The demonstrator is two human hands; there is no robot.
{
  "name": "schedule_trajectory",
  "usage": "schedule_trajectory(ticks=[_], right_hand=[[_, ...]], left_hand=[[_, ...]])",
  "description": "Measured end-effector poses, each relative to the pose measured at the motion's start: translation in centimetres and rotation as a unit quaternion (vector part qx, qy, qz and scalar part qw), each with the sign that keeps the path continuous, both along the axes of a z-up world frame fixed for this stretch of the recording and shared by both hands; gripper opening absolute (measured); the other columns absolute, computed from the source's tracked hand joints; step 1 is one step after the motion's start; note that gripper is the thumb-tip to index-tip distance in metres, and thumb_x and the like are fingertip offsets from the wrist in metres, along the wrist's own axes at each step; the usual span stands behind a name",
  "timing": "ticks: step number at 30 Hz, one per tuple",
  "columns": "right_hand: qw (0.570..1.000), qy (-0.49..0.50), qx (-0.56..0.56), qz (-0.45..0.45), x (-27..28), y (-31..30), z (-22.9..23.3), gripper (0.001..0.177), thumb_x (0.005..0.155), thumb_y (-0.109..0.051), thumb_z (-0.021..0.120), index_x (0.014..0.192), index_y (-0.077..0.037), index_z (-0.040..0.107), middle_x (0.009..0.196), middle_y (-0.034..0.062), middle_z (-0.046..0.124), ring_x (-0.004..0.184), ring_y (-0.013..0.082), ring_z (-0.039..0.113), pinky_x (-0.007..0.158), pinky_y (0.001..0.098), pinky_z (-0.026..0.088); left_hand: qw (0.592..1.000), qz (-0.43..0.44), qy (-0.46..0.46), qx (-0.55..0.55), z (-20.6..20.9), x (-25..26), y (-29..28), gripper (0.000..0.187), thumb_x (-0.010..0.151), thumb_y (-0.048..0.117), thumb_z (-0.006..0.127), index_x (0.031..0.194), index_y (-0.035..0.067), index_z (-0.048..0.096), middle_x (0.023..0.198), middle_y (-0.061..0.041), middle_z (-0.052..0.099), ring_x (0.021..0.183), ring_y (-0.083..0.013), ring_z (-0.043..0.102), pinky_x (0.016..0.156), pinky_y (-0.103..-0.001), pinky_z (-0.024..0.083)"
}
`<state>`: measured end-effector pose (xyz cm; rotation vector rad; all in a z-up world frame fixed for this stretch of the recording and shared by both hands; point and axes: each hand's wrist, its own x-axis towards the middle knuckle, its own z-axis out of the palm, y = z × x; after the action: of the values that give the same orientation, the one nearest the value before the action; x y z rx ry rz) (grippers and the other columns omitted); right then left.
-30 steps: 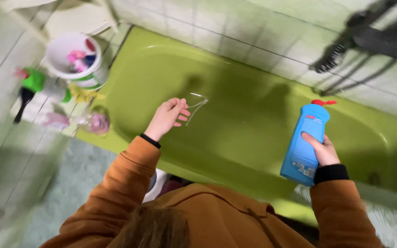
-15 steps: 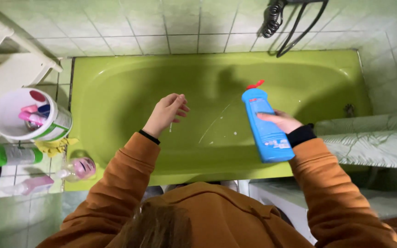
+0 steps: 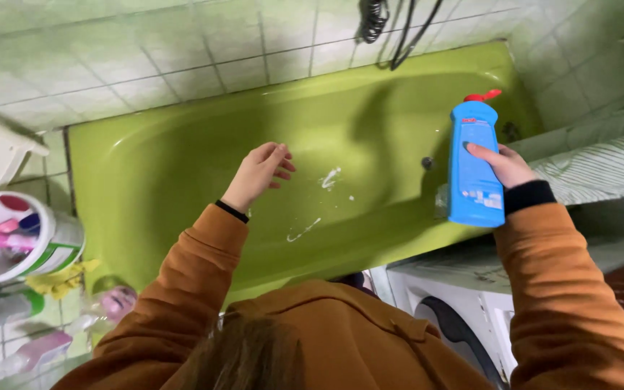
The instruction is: The person rinses a green bathtub with a handheld shower head, applies liquid from a blue bottle, and then scrubs the surface using a mesh sponge and a small brush.
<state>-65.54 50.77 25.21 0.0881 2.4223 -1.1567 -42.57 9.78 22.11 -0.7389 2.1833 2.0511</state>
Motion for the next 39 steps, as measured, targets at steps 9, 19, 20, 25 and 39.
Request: schedule_trajectory(ticks=[9,19,20,25,39], right_hand=[[0.985,-0.094,-0.147,-0.018,-8.0,6.8,-2.2,0.064,0.087,-0.027,0.085,0.135,0.006,0.058,0.110,0.0225,0.067,0.097,0.0326,0.070,0.074,0.0556,0.059],[0.998,-0.007,-0.045,-0.039,-16.9,9.7,-0.3,0.080,0.081,-0.047,0.094,0.135,0.002,0.060,0.117,0.0238,0.067,0.107,0.0357,0.068,0.085,0.0562,0.058],[0.999,-0.005,-0.020,-0.032,-17.7,10.1,-0.3,0.083,0.081,-0.051,0.094,0.136,0.002,0.060,0.119,0.0239,0.067,0.110,0.0365,0.067,0.087,0.0581,0.057],[0.995,0.004,-0.086,-0.052,-17.9,6.5,-1.4,0.080,0.079,-0.044,0.097,0.132,0.003,0.061,0.116,0.0237,0.068,0.107,0.0357,0.070,0.083,0.0554,0.060],[0.974,-0.114,-0.171,0.094,-6.0,-12.4,-3.2,0.069,0.073,-0.036,0.095,0.123,0.002,0.069,0.104,0.0196,0.071,0.094,0.0302,0.072,0.076,0.0485,0.062]], left_hand=[[0.999,-0.028,0.014,0.015,0.7,-6.7,4.7,0.036,0.107,0.045,0.050,0.108,0.013,0.067,0.097,-0.010,0.076,0.087,-0.0200,0.075,0.068,-0.033,0.060],[0.999,-0.019,0.004,0.036,0.5,-10.4,8.8,0.040,0.106,0.048,0.050,0.112,0.011,0.065,0.100,-0.012,0.076,0.089,-0.0213,0.074,0.071,-0.034,0.060],[0.999,-0.018,-0.001,0.031,0.7,-10.5,9.1,0.041,0.107,0.047,0.049,0.112,0.010,0.066,0.101,-0.013,0.076,0.090,-0.0225,0.074,0.072,-0.035,0.060],[0.999,0.002,0.001,0.035,0.5,-10.5,9.4,0.039,0.108,0.045,0.048,0.111,0.011,0.065,0.099,-0.011,0.075,0.089,-0.0207,0.074,0.072,-0.034,0.060],[0.992,0.123,0.003,0.029,0.8,-1.7,3.6,0.038,0.107,0.045,0.049,0.111,0.011,0.066,0.099,-0.010,0.075,0.088,-0.0205,0.074,0.071,-0.034,0.060]])
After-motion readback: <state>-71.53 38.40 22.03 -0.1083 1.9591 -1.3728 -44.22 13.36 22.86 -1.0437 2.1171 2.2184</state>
